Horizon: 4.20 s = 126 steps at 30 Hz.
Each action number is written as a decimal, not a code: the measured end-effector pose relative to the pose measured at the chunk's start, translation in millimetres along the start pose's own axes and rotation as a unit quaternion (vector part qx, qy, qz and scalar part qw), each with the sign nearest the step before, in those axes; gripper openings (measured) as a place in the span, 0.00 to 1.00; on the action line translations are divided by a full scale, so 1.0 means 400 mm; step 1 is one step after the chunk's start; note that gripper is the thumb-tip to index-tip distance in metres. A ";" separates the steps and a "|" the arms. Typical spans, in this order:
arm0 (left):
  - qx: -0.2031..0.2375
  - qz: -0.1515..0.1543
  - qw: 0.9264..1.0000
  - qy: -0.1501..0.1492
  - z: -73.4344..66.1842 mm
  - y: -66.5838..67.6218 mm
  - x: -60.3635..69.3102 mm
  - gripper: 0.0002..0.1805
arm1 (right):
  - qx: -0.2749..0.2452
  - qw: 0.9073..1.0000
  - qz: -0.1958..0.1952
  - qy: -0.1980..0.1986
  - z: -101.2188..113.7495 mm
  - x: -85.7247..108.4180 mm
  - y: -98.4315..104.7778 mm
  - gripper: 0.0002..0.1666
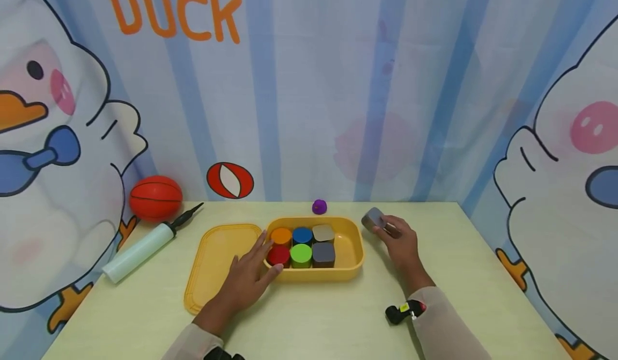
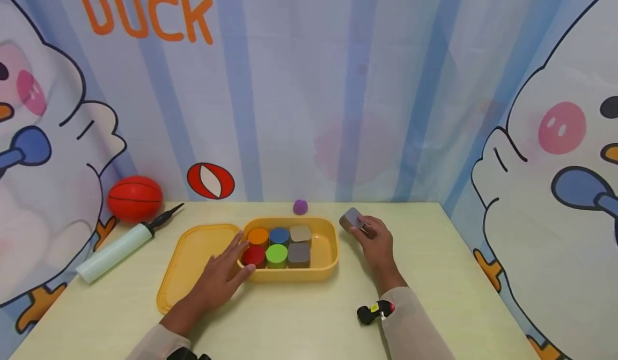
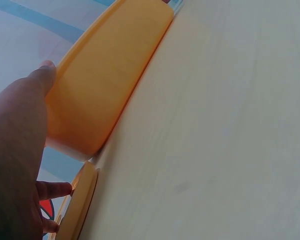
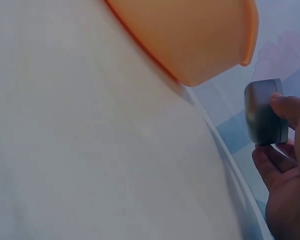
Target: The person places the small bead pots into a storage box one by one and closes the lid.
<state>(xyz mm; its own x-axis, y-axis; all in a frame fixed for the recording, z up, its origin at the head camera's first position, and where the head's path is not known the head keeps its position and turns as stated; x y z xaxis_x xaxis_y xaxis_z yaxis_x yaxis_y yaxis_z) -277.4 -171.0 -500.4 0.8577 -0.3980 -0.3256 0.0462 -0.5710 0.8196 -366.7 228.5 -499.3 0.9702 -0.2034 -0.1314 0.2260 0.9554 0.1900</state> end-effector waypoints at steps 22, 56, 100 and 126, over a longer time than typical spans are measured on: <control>0.004 0.011 1.000 0.009 0.000 0.000 -0.005 0.43 | -0.075 0.989 0.030 0.125 0.084 0.078 -0.012 0.25; -0.004 0.014 1.000 0.004 0.003 -0.003 -0.005 0.43 | 0.175 0.954 0.026 0.243 0.136 0.116 -0.098 0.23; 0.006 0.011 1.000 0.012 -0.002 -0.001 -0.004 0.43 | 0.275 0.951 0.086 0.110 0.131 0.104 -0.140 0.05; -0.034 0.013 0.999 0.025 0.000 0.042 0.013 0.46 | 0.216 0.961 0.100 0.141 0.119 0.113 -0.119 0.20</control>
<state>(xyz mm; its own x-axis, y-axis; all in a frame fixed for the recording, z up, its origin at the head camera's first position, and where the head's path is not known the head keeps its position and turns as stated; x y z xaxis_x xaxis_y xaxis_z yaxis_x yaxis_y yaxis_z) -272.3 -182.5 -488.2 0.8835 -0.3749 -0.2808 0.0559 -0.5107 0.8579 -329.4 163.5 -468.1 0.9494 0.0995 -0.2978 0.1116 0.7796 0.6163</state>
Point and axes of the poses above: each hand's wrist, its own x-axis away from the middle knuckle, its own y-axis out of the back of the hand, z = x × y, the point moved 5 cm from there along -x, towards the middle knuckle, and after that the axes turned 12 degrees about -y, right-handed, at the moved point
